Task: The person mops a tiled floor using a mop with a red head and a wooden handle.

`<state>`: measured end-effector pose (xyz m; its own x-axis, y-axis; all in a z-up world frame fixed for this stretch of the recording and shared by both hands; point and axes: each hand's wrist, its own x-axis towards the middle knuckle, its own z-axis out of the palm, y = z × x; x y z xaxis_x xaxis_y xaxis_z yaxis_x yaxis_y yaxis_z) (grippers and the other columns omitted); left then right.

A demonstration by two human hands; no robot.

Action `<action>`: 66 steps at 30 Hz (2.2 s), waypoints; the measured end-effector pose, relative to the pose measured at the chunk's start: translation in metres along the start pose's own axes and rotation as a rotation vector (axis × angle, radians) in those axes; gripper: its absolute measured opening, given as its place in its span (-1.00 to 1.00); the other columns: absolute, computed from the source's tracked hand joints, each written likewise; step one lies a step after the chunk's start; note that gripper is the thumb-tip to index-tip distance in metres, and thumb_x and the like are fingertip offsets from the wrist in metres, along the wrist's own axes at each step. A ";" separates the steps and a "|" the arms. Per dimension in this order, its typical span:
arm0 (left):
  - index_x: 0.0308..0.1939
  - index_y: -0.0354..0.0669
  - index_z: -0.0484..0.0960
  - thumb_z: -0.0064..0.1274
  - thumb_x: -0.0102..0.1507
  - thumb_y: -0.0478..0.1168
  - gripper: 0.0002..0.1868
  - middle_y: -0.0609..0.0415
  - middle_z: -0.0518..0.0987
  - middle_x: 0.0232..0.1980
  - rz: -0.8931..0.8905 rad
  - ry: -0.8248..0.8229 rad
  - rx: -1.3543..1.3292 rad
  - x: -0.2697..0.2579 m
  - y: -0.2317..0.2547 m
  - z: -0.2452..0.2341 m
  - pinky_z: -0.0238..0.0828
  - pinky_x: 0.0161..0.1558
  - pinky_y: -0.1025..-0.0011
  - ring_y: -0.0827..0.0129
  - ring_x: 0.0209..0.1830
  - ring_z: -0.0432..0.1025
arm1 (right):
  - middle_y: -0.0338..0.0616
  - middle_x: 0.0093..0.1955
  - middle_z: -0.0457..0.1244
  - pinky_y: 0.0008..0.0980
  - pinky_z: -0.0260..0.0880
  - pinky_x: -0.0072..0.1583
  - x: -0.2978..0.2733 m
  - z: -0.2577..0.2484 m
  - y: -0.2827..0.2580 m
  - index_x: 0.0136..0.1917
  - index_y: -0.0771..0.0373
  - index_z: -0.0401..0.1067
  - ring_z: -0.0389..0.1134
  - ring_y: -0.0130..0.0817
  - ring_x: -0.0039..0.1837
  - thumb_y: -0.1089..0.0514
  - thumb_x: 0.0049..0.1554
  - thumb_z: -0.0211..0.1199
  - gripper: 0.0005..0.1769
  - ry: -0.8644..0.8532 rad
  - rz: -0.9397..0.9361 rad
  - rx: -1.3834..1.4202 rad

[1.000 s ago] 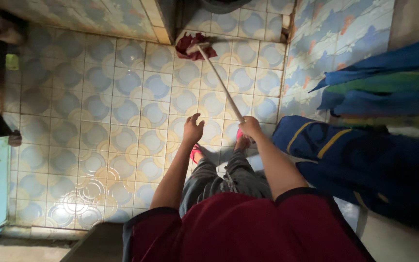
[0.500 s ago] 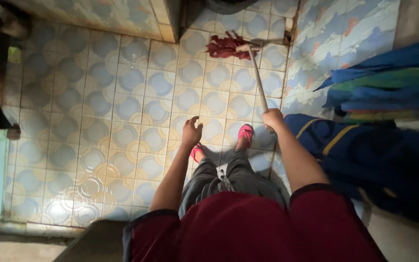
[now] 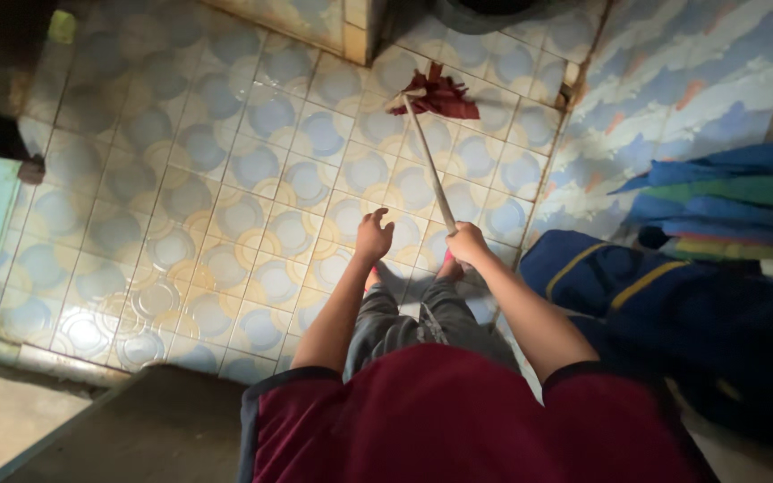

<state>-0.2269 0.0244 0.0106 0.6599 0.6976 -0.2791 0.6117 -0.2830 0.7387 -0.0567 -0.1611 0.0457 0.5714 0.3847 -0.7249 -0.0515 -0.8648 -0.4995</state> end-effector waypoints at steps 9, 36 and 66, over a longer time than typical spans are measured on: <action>0.28 -0.07 0.51 0.10 0.20 -0.16 -0.47 -0.33 0.53 0.19 -0.095 0.007 -0.002 -0.015 -0.016 -0.027 0.35 0.23 0.08 -0.19 0.20 0.42 | 0.16 -0.33 0.35 -0.10 0.45 -0.22 -0.014 0.033 -0.040 -0.03 0.39 0.41 0.44 -0.01 -0.31 0.12 0.13 0.22 -0.74 -0.099 -0.184 -0.197; -0.02 0.04 0.62 0.14 0.10 -0.32 -0.64 0.05 0.43 0.36 -0.152 0.256 0.330 -0.081 -0.048 -0.120 0.28 0.24 -0.01 0.05 0.49 0.18 | 0.17 -0.25 0.36 -0.09 0.51 -0.20 -0.067 0.165 -0.186 0.02 0.36 0.48 0.45 0.00 -0.28 0.21 0.01 0.19 -0.69 -0.475 -0.798 -0.709; -0.19 -0.04 0.64 0.09 0.18 -0.20 -0.87 0.07 0.54 -0.04 -0.010 0.453 0.394 0.213 0.070 -0.126 0.45 -0.04 0.07 0.00 -0.03 0.47 | 0.25 0.08 0.38 -0.14 0.45 0.12 0.105 -0.009 -0.328 0.45 0.20 0.30 0.45 0.08 0.11 0.05 0.08 0.31 -0.31 -0.275 -0.864 -0.354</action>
<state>-0.0987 0.2363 0.0800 0.4546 0.8881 0.0680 0.7896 -0.4372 0.4306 0.0277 0.1603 0.1379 0.0831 0.9554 -0.2833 0.5711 -0.2786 -0.7721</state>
